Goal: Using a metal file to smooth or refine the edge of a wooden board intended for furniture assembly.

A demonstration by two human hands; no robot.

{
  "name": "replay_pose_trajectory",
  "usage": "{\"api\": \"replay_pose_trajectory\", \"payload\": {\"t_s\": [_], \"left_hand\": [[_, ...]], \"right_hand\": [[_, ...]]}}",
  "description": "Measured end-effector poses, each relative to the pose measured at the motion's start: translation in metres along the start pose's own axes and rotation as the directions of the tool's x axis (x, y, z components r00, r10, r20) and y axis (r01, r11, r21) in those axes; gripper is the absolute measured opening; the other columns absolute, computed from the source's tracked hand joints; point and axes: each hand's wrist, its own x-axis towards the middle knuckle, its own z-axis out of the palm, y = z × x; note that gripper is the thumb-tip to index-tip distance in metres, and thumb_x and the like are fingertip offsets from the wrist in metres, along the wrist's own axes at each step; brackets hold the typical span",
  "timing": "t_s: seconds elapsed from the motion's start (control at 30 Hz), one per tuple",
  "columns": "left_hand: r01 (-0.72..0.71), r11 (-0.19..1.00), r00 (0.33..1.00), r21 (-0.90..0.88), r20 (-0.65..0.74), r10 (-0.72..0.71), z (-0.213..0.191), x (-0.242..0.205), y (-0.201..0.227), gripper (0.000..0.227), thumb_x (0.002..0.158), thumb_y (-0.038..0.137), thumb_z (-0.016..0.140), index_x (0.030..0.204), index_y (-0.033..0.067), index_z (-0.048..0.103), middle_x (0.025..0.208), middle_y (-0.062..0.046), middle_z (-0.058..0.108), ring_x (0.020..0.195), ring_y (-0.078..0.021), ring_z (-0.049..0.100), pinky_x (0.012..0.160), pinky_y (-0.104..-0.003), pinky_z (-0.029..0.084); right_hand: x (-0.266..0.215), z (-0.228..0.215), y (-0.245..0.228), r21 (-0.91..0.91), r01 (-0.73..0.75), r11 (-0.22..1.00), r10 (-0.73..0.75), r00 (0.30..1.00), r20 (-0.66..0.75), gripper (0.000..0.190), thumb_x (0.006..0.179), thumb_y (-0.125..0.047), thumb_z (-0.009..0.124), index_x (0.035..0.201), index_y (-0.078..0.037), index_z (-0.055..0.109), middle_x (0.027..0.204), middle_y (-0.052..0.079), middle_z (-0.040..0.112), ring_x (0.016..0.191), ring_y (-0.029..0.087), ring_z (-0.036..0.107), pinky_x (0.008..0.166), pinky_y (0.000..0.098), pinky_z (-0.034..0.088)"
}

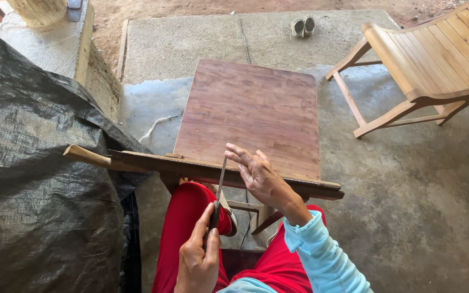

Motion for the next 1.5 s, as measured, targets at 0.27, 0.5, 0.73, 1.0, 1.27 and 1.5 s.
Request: {"api": "replay_pose_trajectory", "payload": {"t_s": [0.27,0.5,0.73,1.0,1.27,1.5], "left_hand": [[0.038,0.997,0.999,-0.074,0.021,-0.037,-0.003,-0.007,0.003,0.056,0.094,0.003,0.057,0.149,0.0138,0.055,0.068,-0.003,0.058,0.061,-0.0072,0.051,0.055,-0.024,0.046],[0.021,0.997,1.0,-0.077,-0.01,-0.022,-0.016,-0.017,0.042,0.052,0.096,0.007,0.054,0.148,0.012,0.055,0.07,-0.002,0.057,0.059,-0.0074,0.049,0.052,-0.025,0.045],[0.028,0.998,0.999,-0.062,0.049,-0.025,-0.017,-0.019,0.041,0.053,0.097,0.007,0.052,0.15,0.0125,0.052,0.071,-0.002,0.06,0.061,-0.0067,0.053,0.055,-0.024,0.048],[0.028,0.996,0.999,-0.088,0.044,-0.025,-0.018,-0.02,0.036,0.053,0.097,0.006,0.052,0.15,0.0109,0.054,0.071,-0.002,0.058,0.062,-0.0065,0.051,0.055,-0.024,0.046],[0.056,0.996,0.995,-0.07,0.086,-0.05,-0.02,-0.019,0.037,0.053,0.097,0.007,0.052,0.15,0.0113,0.053,0.07,-0.002,0.058,0.061,-0.006,0.051,0.055,-0.024,0.046],[0.041,0.998,0.997,-0.042,0.074,-0.038,-0.015,-0.013,0.039,0.053,0.097,0.007,0.052,0.149,0.0106,0.053,0.071,-0.002,0.062,0.061,-0.0054,0.053,0.053,-0.025,0.048]], "right_hand": [[0.004,-0.003,0.013,0.059,0.074,0.996,-0.071,0.996,-0.051,0.052,0.1,-0.002,0.052,0.151,-0.013,0.047,0.142,0.003,0.067,0.115,0.027,0.062,0.111,0.0404,0.039],[-0.008,-0.023,-0.016,0.168,0.078,0.983,-0.071,0.996,-0.052,0.049,0.102,-0.001,0.05,0.15,-0.013,0.051,0.149,0.005,0.062,0.134,0.026,0.062,0.109,0.0354,0.048],[-0.011,-0.013,-0.007,0.018,0.131,0.991,-0.131,0.991,-0.004,0.05,0.104,-0.004,0.053,0.152,-0.017,0.046,0.144,0.002,0.065,0.13,0.023,0.063,0.12,0.0538,0.029],[-0.009,-0.009,-0.002,-0.067,0.141,0.988,-0.137,0.989,0.056,0.058,0.103,-0.007,0.055,0.157,-0.02,0.037,0.138,-0.002,0.069,0.125,0.022,0.063,0.122,0.063,0.022],[-0.013,-0.008,-0.003,-0.149,0.161,0.976,-0.155,0.987,0.049,0.06,0.101,-0.005,0.055,0.157,-0.019,0.037,0.136,-0.002,0.069,0.125,0.023,0.062,0.122,0.0635,0.023],[-0.011,-0.005,0.001,-0.15,0.154,0.977,-0.148,0.988,0.051,0.064,0.098,-0.002,0.055,0.157,-0.018,0.036,0.138,-0.001,0.068,0.125,0.023,0.062,0.121,0.0645,0.021]]}}
